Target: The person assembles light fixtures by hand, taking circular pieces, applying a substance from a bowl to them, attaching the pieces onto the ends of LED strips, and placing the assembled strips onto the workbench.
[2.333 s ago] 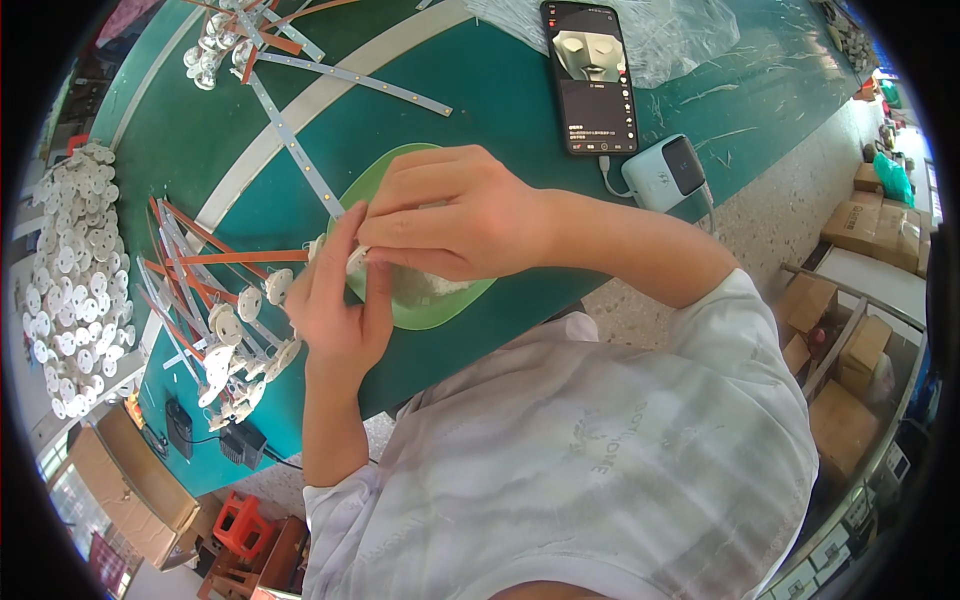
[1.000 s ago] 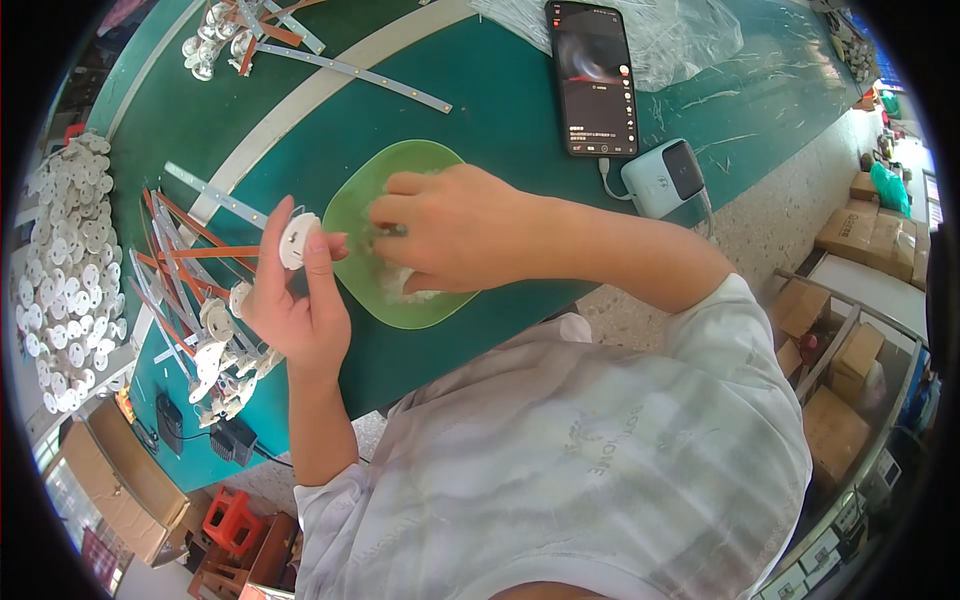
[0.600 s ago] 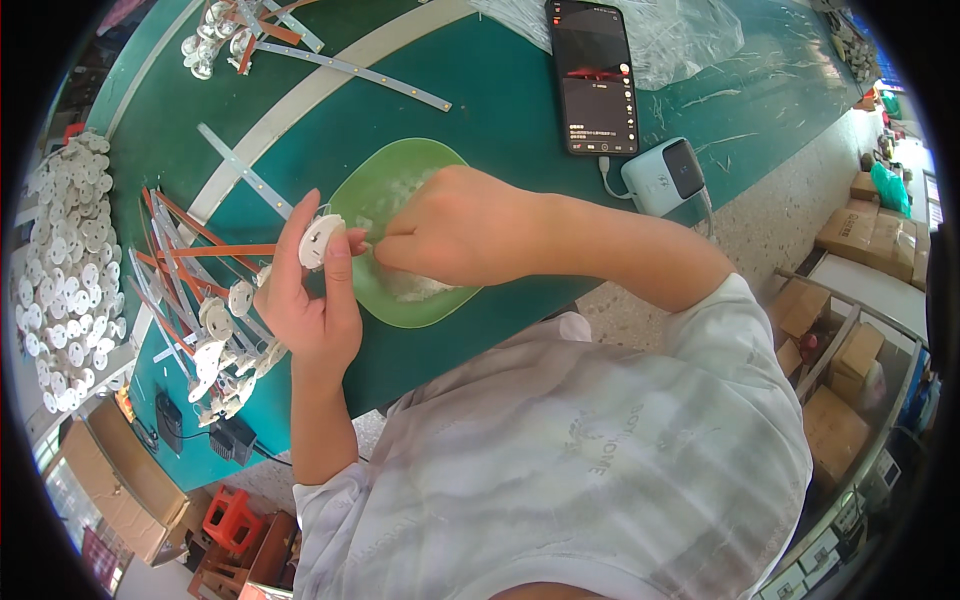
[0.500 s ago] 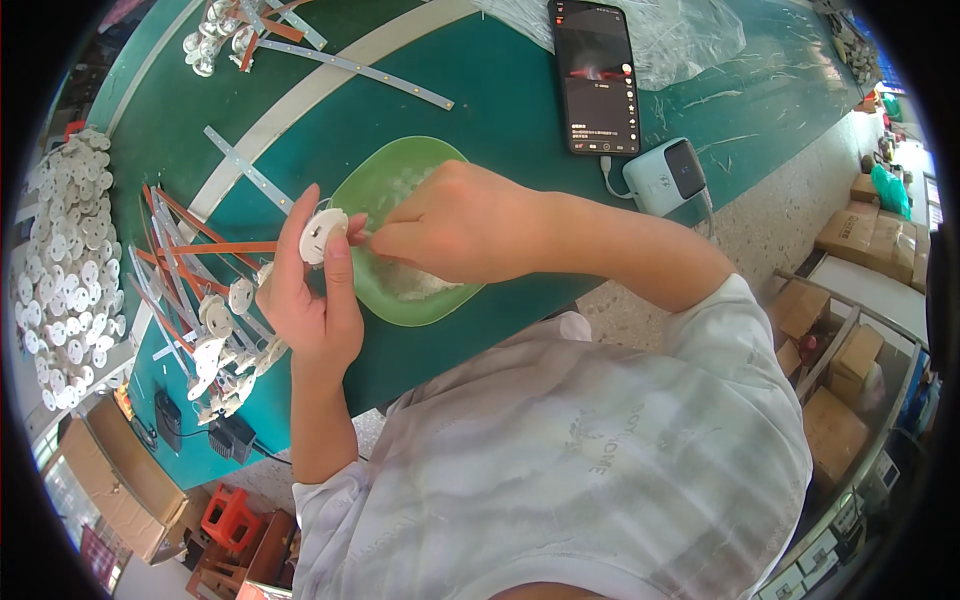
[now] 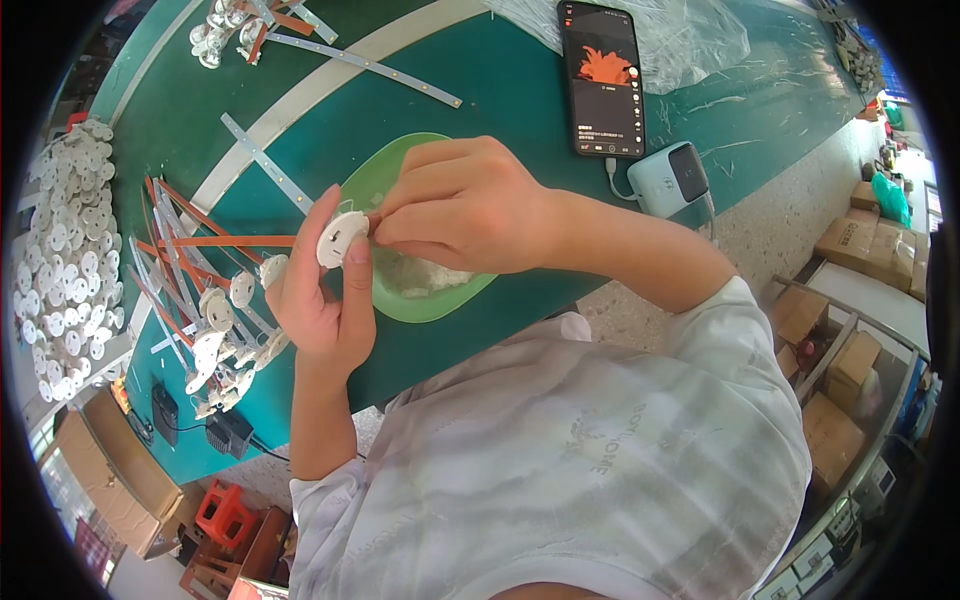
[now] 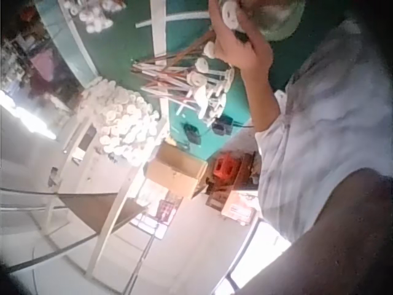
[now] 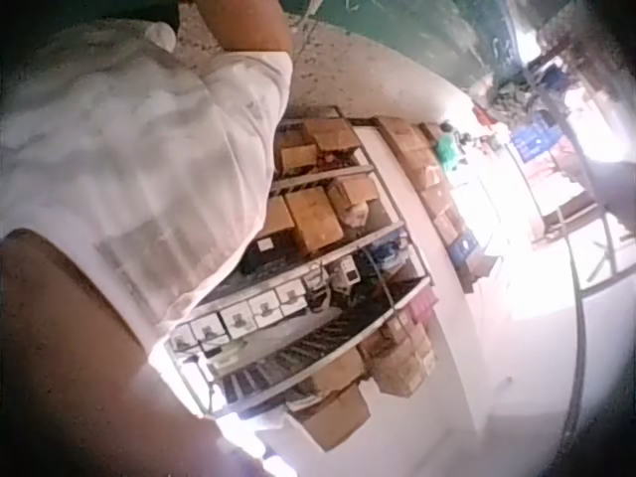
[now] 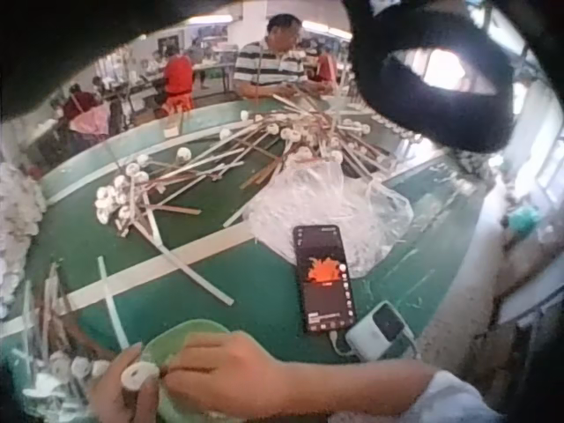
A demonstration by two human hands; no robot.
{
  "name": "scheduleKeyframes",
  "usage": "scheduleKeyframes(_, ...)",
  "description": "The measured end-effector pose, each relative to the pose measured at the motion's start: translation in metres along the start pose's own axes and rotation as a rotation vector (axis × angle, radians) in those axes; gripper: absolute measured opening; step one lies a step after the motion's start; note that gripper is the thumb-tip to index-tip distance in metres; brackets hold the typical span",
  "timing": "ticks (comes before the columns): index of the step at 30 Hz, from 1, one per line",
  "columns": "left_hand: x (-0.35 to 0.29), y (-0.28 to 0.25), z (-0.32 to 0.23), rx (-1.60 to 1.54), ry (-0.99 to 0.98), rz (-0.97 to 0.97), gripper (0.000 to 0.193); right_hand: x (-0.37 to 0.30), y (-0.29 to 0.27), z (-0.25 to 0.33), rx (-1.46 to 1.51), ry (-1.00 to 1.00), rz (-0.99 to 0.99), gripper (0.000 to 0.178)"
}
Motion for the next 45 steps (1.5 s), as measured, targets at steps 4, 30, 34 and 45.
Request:
scheduleKeyframes(4,0.002,0.002,-0.004,-0.079,0.012,-0.017,0.044,-0.001,0.002,0.001,-0.042,-0.033,-0.061,0.012)
scheduleKeyframes(30,0.004,0.002,-0.001,-0.226,-0.008,-0.024,0.050,-0.001,-0.004,0.003,-0.067,-0.058,-0.124,0.020)
scheduleKeyframes(34,0.000,0.002,-0.001,-0.182,0.000,-0.030,0.050,-0.001,-0.001,0.003,-0.053,-0.068,-0.079,0.023)
scheduleKeyframes(45,-0.003,0.000,-0.002,-0.229,-0.057,-0.088,0.048,0.001,-0.002,0.004,-0.136,-0.059,-0.123,0.020)
Point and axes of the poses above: each hand's wrist, its own x-axis towards the middle knuckle, its own y-axis out of the palm, z = x × y, the point moved 3 cm from there along x, towards the middle knuckle, and after that the axes turned 8 degrees about -x, right-handed, at the moved point
